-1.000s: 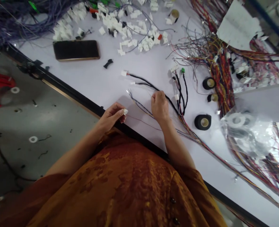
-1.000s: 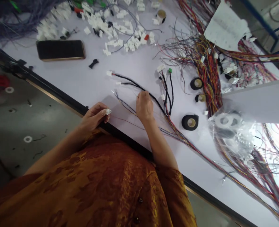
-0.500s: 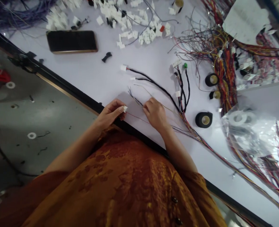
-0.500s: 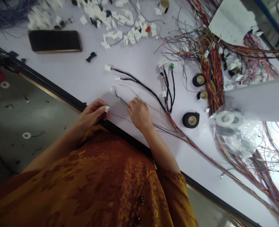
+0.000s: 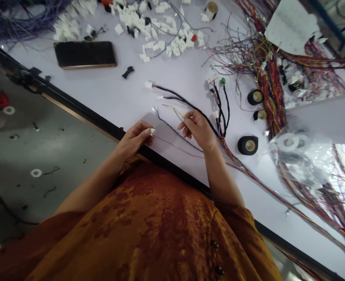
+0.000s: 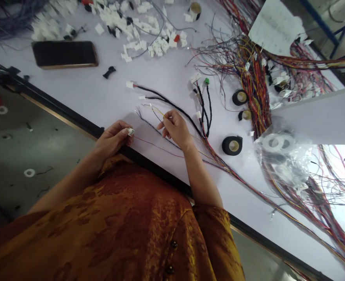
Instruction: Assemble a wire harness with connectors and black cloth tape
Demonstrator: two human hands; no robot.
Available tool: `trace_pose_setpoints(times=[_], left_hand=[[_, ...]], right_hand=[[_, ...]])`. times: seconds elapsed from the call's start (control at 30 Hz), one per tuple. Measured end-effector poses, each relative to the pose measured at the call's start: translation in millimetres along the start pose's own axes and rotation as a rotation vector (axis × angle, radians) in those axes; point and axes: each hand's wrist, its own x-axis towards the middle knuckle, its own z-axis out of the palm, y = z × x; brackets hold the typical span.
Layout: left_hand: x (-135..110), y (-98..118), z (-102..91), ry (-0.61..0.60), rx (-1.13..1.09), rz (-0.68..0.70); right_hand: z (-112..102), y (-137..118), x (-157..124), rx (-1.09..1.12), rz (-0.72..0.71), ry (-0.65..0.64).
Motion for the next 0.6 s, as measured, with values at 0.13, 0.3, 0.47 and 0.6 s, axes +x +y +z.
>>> trace_pose_setpoints(times=[0.13,0.3,0.47,0.6], left_hand=[[5,3,4.5,0.001,0.006,0.017],[15,5,9.9,-0.015,-0.037,0.053],[23,4,8.8,-0.021,-0.099,0.069],[26,3,4.1,-0.004,-0.130,0.066]], right_hand=[[11,-9,0,-0.023,-0.014,-0.073],[25,-16,2,-0.119,-0.041,-0.090],[33,-6,5,-0.178,-0.065,-0.092],[34,-1,1,-0.219,-0.136,-0.080]])
